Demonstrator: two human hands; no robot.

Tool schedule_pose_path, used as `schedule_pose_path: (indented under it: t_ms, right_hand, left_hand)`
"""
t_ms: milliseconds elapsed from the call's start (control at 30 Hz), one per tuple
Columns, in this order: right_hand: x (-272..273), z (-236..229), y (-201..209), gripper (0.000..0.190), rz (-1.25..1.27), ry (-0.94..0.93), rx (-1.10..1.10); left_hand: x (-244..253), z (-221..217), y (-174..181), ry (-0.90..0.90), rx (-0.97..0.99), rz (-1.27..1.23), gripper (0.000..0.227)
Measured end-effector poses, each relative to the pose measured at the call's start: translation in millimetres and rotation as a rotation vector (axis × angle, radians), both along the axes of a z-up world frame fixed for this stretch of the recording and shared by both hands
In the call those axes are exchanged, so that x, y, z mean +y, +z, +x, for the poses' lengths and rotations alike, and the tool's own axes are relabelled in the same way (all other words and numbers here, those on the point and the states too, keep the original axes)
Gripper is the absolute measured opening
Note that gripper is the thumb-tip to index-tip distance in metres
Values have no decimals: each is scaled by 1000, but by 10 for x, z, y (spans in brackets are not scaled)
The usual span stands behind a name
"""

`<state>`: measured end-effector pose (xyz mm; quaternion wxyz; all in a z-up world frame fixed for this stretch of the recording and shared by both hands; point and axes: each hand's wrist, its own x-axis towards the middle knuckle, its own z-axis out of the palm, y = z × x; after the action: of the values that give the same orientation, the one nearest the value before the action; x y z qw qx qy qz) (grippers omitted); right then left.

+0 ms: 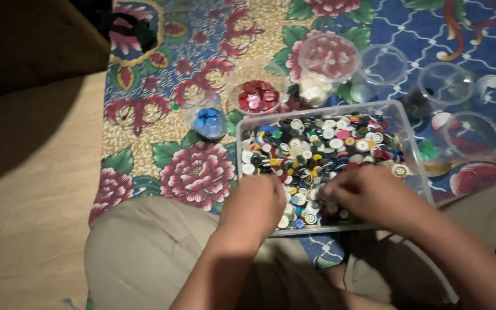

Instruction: Sorting a large variety of buttons by color and type into separate small containers.

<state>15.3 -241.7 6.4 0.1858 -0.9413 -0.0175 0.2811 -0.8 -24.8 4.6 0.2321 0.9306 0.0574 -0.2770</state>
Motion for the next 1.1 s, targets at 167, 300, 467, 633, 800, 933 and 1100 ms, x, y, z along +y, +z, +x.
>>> schedule_pose_path:
  t_ms: [167,300,467,633,800,933,1100]
  right_hand:
    - [185,-156,-2,28,-56,180,219]
    - [131,-112,-109,26,8,264,206]
    - [95,-166,-267,23,3,165,91]
    - [37,-192,-320,24,-52,54,-46]
    - [-45,-91,-187,27,-82,-22,-30]
    - [-47,-26,61,26,-187,-4,60]
    - [228,-69,164,36,163,-38,300]
  left_hand:
    - [-127,-85,-217,-253,119,-60,20]
    - [-245,-1,-155,-305,106,-54,16]
    - [-326,104,-195,-275,90,-7,24]
    - [-341,97,-52,-246,41,-59,31]
    - [-323,162,252,-300,-19,-138,34]
    - [-131,230,118,-186,-176,-193,34]
    - [177,205,-28,-58,-111,-19,18]
